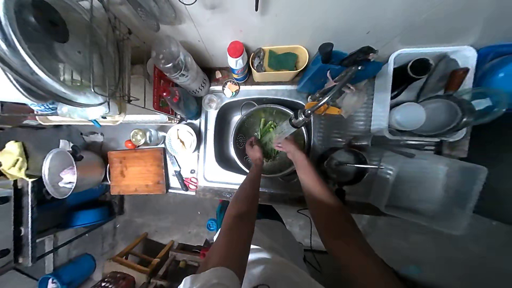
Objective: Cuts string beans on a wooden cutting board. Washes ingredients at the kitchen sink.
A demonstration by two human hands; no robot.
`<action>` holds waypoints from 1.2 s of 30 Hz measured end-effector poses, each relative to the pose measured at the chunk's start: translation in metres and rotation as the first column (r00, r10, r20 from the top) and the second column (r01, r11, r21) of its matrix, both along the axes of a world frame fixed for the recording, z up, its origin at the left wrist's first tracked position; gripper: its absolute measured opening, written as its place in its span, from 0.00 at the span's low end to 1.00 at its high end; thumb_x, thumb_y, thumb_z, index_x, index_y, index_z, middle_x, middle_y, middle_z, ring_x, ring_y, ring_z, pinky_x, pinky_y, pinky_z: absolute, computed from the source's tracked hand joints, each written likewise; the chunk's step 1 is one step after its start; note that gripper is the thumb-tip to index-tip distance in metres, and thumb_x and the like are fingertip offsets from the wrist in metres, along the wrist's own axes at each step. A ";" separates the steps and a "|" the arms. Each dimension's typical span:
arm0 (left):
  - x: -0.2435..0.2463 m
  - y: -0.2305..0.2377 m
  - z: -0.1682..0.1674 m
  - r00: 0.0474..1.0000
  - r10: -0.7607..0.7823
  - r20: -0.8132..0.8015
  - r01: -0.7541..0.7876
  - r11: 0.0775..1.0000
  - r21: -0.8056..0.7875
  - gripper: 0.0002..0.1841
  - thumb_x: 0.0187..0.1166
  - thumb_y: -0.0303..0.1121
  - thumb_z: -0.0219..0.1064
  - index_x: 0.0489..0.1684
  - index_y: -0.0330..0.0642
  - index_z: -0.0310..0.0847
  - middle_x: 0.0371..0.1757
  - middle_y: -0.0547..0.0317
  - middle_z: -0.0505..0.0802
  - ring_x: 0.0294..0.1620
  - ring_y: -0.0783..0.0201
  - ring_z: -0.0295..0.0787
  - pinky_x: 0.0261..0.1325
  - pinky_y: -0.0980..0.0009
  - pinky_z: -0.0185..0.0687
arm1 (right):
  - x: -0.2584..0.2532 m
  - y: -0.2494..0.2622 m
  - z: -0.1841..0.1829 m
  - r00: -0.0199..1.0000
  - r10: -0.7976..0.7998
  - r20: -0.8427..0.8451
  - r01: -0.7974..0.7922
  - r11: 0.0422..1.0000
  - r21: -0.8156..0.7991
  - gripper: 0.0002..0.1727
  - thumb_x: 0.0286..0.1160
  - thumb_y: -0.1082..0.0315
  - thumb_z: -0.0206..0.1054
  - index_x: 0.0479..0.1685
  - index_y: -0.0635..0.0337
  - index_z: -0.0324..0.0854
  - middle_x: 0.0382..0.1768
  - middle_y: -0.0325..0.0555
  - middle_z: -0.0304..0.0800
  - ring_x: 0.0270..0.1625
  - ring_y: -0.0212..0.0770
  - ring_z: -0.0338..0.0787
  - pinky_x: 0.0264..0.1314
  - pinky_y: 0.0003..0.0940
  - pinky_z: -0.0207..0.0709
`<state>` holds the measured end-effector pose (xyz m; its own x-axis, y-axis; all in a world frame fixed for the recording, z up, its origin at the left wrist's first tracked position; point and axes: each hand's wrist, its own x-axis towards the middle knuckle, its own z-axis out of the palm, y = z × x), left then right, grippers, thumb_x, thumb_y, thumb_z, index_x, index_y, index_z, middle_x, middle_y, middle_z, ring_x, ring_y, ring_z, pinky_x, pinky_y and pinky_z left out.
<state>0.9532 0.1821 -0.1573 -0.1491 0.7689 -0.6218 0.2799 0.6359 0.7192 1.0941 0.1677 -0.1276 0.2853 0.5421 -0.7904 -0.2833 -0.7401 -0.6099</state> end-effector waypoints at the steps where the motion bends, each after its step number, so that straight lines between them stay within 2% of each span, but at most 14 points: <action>1: 0.001 -0.001 0.003 0.996 -0.072 -0.060 0.076 0.995 0.070 0.22 0.94 0.49 0.48 0.78 0.52 0.76 0.76 0.48 0.84 0.74 0.45 0.82 0.73 0.40 0.77 | 0.003 -0.002 0.003 0.997 -0.044 -0.068 0.047 0.998 0.049 0.22 0.87 0.63 0.64 0.75 0.61 0.75 0.62 0.55 0.89 0.56 0.45 0.93 0.61 0.40 0.87; 5: 0.028 0.016 0.015 0.968 -0.175 0.179 0.133 0.966 0.223 0.17 0.92 0.34 0.54 0.72 0.40 0.79 0.69 0.43 0.88 0.68 0.51 0.86 0.70 0.51 0.81 | 0.018 -0.001 0.025 0.962 -0.269 0.036 0.260 0.953 0.157 0.17 0.80 0.75 0.66 0.66 0.67 0.78 0.53 0.54 0.88 0.46 0.40 0.92 0.53 0.37 0.89; 10: 0.064 0.050 0.015 0.773 0.026 0.634 0.004 0.999 -0.046 0.17 0.88 0.25 0.58 0.72 0.33 0.75 0.64 0.47 0.88 0.55 0.64 0.87 0.56 0.67 0.85 | 0.060 0.011 0.045 0.860 -0.492 0.134 0.486 0.871 0.076 0.24 0.95 0.52 0.52 0.72 0.64 0.73 0.46 0.48 0.91 0.37 0.34 0.91 0.42 0.29 0.86; 15: 0.072 0.059 0.018 0.862 0.046 0.504 0.064 0.978 -0.200 0.25 0.93 0.55 0.46 0.53 0.42 0.78 0.29 0.63 0.79 0.18 0.72 0.68 0.21 0.76 0.70 | 0.103 0.017 0.061 0.885 -0.465 -0.009 0.465 0.885 0.022 0.21 0.93 0.50 0.52 0.71 0.55 0.70 0.47 0.40 0.88 0.33 0.29 0.85 0.33 0.22 0.77; 17: 0.068 0.058 0.021 0.917 0.037 0.398 0.057 0.973 -0.222 0.29 0.91 0.61 0.46 0.49 0.42 0.79 0.29 0.59 0.82 0.23 0.66 0.76 0.27 0.68 0.77 | 0.114 0.020 0.063 0.888 -0.455 -0.065 0.457 0.889 0.030 0.21 0.92 0.50 0.53 0.71 0.54 0.70 0.48 0.40 0.89 0.34 0.29 0.86 0.34 0.22 0.78; 19: 0.059 0.055 0.018 0.904 0.008 0.428 0.099 0.969 -0.227 0.28 0.93 0.53 0.48 0.69 0.38 0.79 0.57 0.44 0.89 0.53 0.55 0.86 0.56 0.53 0.84 | 0.122 0.025 0.063 0.884 -0.460 -0.089 0.464 0.885 0.042 0.19 0.92 0.51 0.53 0.69 0.52 0.71 0.49 0.38 0.89 0.36 0.29 0.87 0.36 0.22 0.79; 22: 0.055 0.045 0.014 0.878 -0.084 0.472 0.199 0.959 -0.200 0.23 0.93 0.42 0.51 0.78 0.38 0.73 0.70 0.45 0.85 0.63 0.56 0.83 0.64 0.57 0.81 | 0.129 0.030 0.067 0.892 -0.444 -0.082 0.447 0.895 0.018 0.18 0.91 0.53 0.54 0.69 0.51 0.71 0.51 0.39 0.89 0.38 0.29 0.88 0.37 0.22 0.80; 23: 0.052 0.040 0.017 0.865 -0.160 0.475 0.260 0.954 -0.152 0.21 0.92 0.35 0.54 0.80 0.36 0.71 0.72 0.43 0.85 0.63 0.56 0.84 0.64 0.58 0.82 | 0.132 0.031 0.068 0.899 -0.431 -0.079 0.432 0.902 -0.002 0.18 0.90 0.53 0.55 0.68 0.51 0.71 0.50 0.39 0.89 0.38 0.29 0.88 0.37 0.22 0.80; 26: 0.044 0.030 0.012 0.872 -0.367 0.325 0.384 0.923 0.012 0.15 0.84 0.26 0.64 0.64 0.28 0.80 0.47 0.41 0.90 0.34 0.59 0.87 0.40 0.62 0.87 | 0.139 0.039 0.075 0.911 -0.408 -0.062 0.409 0.913 -0.003 0.13 0.89 0.53 0.57 0.58 0.50 0.74 0.39 0.35 0.86 0.31 0.28 0.85 0.32 0.22 0.80; 27: 0.039 0.027 0.016 0.877 -0.430 0.215 0.442 0.897 -0.009 0.15 0.86 0.31 0.63 0.64 0.29 0.81 0.47 0.39 0.91 0.34 0.55 0.88 0.41 0.58 0.88 | 0.143 0.041 0.079 0.906 -0.417 -0.075 0.420 0.906 0.045 0.11 0.89 0.55 0.57 0.55 0.50 0.74 0.36 0.34 0.84 0.31 0.27 0.85 0.33 0.22 0.80; 29: 0.026 0.024 0.032 0.822 -0.569 0.009 0.565 0.813 -0.139 0.22 0.91 0.42 0.56 0.66 0.32 0.83 0.60 0.32 0.91 0.57 0.39 0.91 0.64 0.41 0.85 | 0.151 0.044 0.084 0.874 -0.464 -0.145 0.485 0.849 0.209 0.10 0.90 0.56 0.55 0.54 0.50 0.75 0.36 0.33 0.86 0.34 0.29 0.88 0.39 0.24 0.83; 32: -0.001 0.004 0.058 0.744 -0.648 -0.160 0.614 0.759 -0.218 0.41 0.85 0.71 0.44 0.59 0.38 0.86 0.58 0.33 0.91 0.62 0.33 0.88 0.60 0.30 0.81 | 0.146 0.040 0.087 0.864 -0.460 -0.204 0.503 0.798 0.332 0.14 0.93 0.52 0.52 0.58 0.49 0.75 0.40 0.35 0.90 0.41 0.31 0.91 0.46 0.27 0.85; 34: -0.008 0.003 0.060 0.665 -0.711 -0.228 0.690 0.702 -0.177 0.31 0.83 0.61 0.62 0.62 0.38 0.84 0.58 0.33 0.91 0.62 0.33 0.88 0.60 0.31 0.82 | 0.122 0.028 0.095 0.902 -0.432 -0.022 0.415 0.850 0.325 0.14 0.90 0.56 0.58 0.64 0.52 0.76 0.45 0.35 0.89 0.44 0.31 0.90 0.49 0.28 0.84; 36: -0.012 -0.002 0.057 0.567 -0.765 -0.307 0.786 0.613 -0.076 0.17 0.81 0.36 0.69 0.61 0.36 0.86 0.63 0.36 0.90 0.64 0.36 0.88 0.64 0.36 0.83 | 0.081 0.007 0.110 0.882 -0.339 0.328 0.258 0.929 0.264 0.20 0.81 0.61 0.69 0.66 0.60 0.78 0.53 0.44 0.86 0.49 0.35 0.88 0.55 0.34 0.85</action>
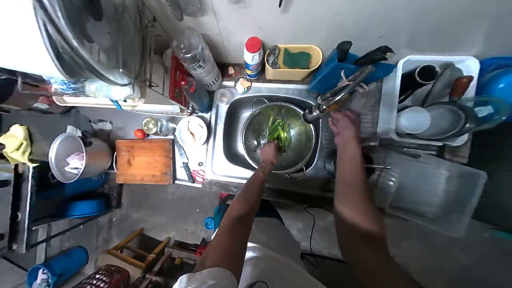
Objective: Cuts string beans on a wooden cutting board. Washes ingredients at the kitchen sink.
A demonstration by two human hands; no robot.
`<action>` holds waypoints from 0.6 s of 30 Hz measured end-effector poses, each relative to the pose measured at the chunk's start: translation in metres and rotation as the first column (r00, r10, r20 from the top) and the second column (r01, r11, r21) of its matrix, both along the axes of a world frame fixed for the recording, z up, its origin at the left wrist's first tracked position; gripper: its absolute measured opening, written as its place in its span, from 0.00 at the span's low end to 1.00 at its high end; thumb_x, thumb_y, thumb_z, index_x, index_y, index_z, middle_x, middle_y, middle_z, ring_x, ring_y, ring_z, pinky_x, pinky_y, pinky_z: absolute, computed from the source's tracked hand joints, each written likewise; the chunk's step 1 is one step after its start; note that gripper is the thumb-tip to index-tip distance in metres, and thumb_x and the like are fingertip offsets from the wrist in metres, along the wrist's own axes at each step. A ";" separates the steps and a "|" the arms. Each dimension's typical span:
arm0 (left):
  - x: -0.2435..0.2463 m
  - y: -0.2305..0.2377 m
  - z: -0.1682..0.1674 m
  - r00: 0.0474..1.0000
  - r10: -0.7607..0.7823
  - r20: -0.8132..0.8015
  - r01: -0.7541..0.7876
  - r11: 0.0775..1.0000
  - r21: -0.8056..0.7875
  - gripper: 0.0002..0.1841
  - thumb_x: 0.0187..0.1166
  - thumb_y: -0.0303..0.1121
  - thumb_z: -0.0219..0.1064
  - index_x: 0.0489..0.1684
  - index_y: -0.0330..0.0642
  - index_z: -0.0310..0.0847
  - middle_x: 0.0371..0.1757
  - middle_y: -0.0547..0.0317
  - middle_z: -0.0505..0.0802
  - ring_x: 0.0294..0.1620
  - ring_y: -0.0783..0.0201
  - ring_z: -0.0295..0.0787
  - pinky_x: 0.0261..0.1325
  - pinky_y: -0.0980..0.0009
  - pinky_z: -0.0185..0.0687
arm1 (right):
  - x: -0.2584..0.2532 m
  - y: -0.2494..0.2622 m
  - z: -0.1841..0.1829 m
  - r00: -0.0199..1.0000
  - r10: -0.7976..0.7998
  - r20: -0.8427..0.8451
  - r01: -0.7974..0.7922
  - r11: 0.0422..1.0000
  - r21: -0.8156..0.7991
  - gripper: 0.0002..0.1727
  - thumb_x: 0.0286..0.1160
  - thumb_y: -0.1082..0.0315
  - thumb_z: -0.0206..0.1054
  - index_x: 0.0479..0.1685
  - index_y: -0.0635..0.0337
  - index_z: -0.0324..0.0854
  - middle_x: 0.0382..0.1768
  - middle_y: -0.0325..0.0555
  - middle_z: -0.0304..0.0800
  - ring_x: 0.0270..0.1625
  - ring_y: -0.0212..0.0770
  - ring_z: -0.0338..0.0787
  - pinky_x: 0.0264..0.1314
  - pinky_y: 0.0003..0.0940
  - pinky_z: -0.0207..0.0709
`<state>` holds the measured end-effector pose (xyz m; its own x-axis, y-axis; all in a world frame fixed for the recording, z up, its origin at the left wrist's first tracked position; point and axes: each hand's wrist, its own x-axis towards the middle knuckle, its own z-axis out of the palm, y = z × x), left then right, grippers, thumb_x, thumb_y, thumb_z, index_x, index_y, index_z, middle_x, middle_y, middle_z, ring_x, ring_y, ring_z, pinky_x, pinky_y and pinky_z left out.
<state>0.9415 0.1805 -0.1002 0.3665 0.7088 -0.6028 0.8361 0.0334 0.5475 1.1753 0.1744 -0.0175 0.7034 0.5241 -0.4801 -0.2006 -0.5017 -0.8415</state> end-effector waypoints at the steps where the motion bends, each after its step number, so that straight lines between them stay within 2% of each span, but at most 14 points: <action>1: 0.000 -0.004 0.002 0.998 -0.063 0.031 0.060 0.996 0.073 0.13 0.79 0.29 0.68 0.58 0.37 0.88 0.63 0.39 0.91 0.64 0.40 0.89 0.65 0.41 0.85 | -0.022 -0.016 0.008 0.982 0.046 0.180 -0.032 0.996 -0.081 0.20 0.76 0.62 0.71 0.62 0.63 0.79 0.53 0.51 0.86 0.50 0.42 0.87 0.57 0.42 0.84; 3: 0.004 -0.015 0.007 0.979 -0.182 0.093 0.165 0.973 0.162 0.16 0.77 0.24 0.67 0.62 0.38 0.87 0.70 0.42 0.88 0.71 0.43 0.85 0.74 0.47 0.81 | -0.057 -0.044 0.008 0.890 0.173 0.423 -0.106 0.978 -0.178 0.17 0.75 0.63 0.71 0.52 0.68 0.83 0.46 0.59 0.88 0.48 0.52 0.88 0.56 0.52 0.82; 4: 0.005 -0.018 0.015 0.972 -0.223 0.067 0.212 0.966 0.146 0.23 0.77 0.25 0.67 0.73 0.42 0.82 0.81 0.42 0.79 0.79 0.40 0.77 0.79 0.44 0.75 | -0.074 -0.054 0.005 0.850 0.308 0.427 -0.216 0.944 -0.250 0.17 0.77 0.65 0.69 0.55 0.71 0.82 0.47 0.63 0.88 0.49 0.55 0.88 0.57 0.55 0.82; 5: 0.004 -0.021 0.025 0.970 -0.241 0.005 0.240 0.967 0.085 0.34 0.77 0.26 0.69 0.88 0.50 0.69 0.93 0.42 0.62 0.90 0.35 0.60 0.83 0.37 0.66 | -0.092 -0.063 0.003 0.810 0.467 0.355 -0.363 0.874 -0.323 0.20 0.78 0.67 0.69 0.63 0.72 0.80 0.54 0.68 0.87 0.55 0.59 0.89 0.61 0.57 0.82; 6: -0.002 -0.024 0.037 0.971 -0.235 -0.041 0.236 0.972 0.008 0.43 0.76 0.30 0.72 0.95 0.54 0.55 0.96 0.40 0.48 0.93 0.29 0.45 0.82 0.26 0.55 | -0.112 -0.074 0.006 0.769 0.581 0.268 -0.475 0.799 -0.368 0.27 0.79 0.68 0.71 0.76 0.69 0.74 0.67 0.69 0.83 0.66 0.61 0.88 0.69 0.58 0.82; 7: -0.010 -0.023 0.049 0.981 -0.184 -0.056 0.184 0.983 -0.005 0.43 0.72 0.31 0.76 0.92 0.49 0.59 0.95 0.36 0.53 0.91 0.27 0.50 0.80 0.24 0.58 | -0.131 -0.079 0.017 0.752 0.618 0.230 -0.525 0.771 -0.360 0.37 0.75 0.69 0.75 0.85 0.67 0.66 0.77 0.71 0.75 0.77 0.65 0.79 0.79 0.61 0.74; 8: -0.022 -0.022 0.067 0.993 -0.121 -0.015 0.121 0.991 0.058 0.36 0.69 0.28 0.78 0.83 0.44 0.72 0.88 0.37 0.69 0.84 0.31 0.68 0.75 0.30 0.70 | -0.146 -0.086 0.035 0.749 0.599 0.281 -0.508 0.793 -0.337 0.39 0.72 0.70 0.76 0.85 0.67 0.66 0.79 0.72 0.72 0.81 0.65 0.75 0.83 0.61 0.69; 10: -0.052 -0.024 0.096 0.979 -0.125 0.163 0.086 0.970 0.228 0.24 0.75 0.24 0.72 0.72 0.40 0.82 0.76 0.45 0.84 0.73 0.46 0.83 0.73 0.48 0.82 | -0.173 -0.098 0.071 0.766 0.460 0.448 -0.358 0.885 -0.296 0.30 0.75 0.65 0.73 0.74 0.72 0.73 0.70 0.72 0.80 0.73 0.64 0.81 0.78 0.57 0.74; 12: -0.087 -0.036 0.111 0.935 -0.239 0.263 0.139 0.927 0.349 0.22 0.76 0.23 0.71 0.71 0.40 0.83 0.74 0.44 0.86 0.76 0.46 0.82 0.78 0.50 0.78 | -0.202 -0.105 0.082 0.694 0.388 0.607 -0.252 0.920 -0.300 0.23 0.81 0.61 0.65 0.65 0.73 0.79 0.61 0.71 0.85 0.65 0.62 0.85 0.73 0.55 0.77; 13: -0.106 -0.047 0.113 0.930 -0.268 0.250 0.167 0.917 0.361 0.32 0.72 0.24 0.75 0.81 0.46 0.76 0.83 0.43 0.77 0.84 0.42 0.71 0.84 0.45 0.70 | -0.212 -0.108 0.072 0.635 0.462 0.619 -0.303 0.886 -0.351 0.23 0.82 0.63 0.64 0.66 0.74 0.79 0.63 0.72 0.84 0.68 0.64 0.84 0.76 0.57 0.74; 14: -0.131 -0.060 0.116 0.933 -0.295 0.206 0.216 0.918 0.334 0.44 0.72 0.29 0.77 0.93 0.58 0.60 0.94 0.44 0.59 0.93 0.37 0.51 0.89 0.37 0.57 | -0.218 -0.113 0.057 0.574 0.609 0.548 -0.418 0.793 -0.443 0.26 0.80 0.64 0.66 0.71 0.76 0.76 0.68 0.77 0.80 0.73 0.70 0.80 0.80 0.63 0.69; 15: -0.161 -0.073 0.123 0.934 -0.308 0.178 0.246 0.921 0.301 0.49 0.74 0.35 0.77 0.97 0.64 0.49 0.97 0.46 0.48 0.96 0.35 0.41 0.87 0.28 0.51 | -0.226 -0.115 0.050 0.511 0.771 0.381 -0.545 0.633 -0.550 0.36 0.76 0.62 0.73 0.79 0.76 0.69 0.74 0.81 0.73 0.79 0.75 0.73 0.85 0.68 0.62; 17: -0.237 -0.094 0.138 0.924 -0.310 0.223 0.251 0.933 0.259 0.46 0.74 0.40 0.78 0.94 0.57 0.56 0.94 0.45 0.61 0.92 0.41 0.58 0.85 0.37 0.63 | -0.256 -0.108 0.060 0.378 0.917 0.125 -0.702 0.372 -0.607 0.45 0.71 0.49 0.78 0.82 0.70 0.70 0.76 0.73 0.77 0.79 0.67 0.77 0.83 0.63 0.67; 18: -0.279 -0.101 0.140 0.900 -0.303 0.312 0.248 0.947 0.204 0.41 0.74 0.38 0.78 0.90 0.52 0.64 0.88 0.46 0.72 0.85 0.45 0.70 0.82 0.42 0.71 | -0.278 -0.104 0.074 0.376 0.919 0.119 -0.785 0.384 -0.485 0.43 0.76 0.50 0.75 0.84 0.70 0.68 0.77 0.70 0.77 0.79 0.61 0.79 0.83 0.56 0.70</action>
<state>0.6621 0.0797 0.0396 0.7212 0.6243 -0.3002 0.5655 -0.2803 0.7757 0.8973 0.0706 0.0561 0.0892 0.8051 -0.5863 0.7325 -0.4519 -0.5092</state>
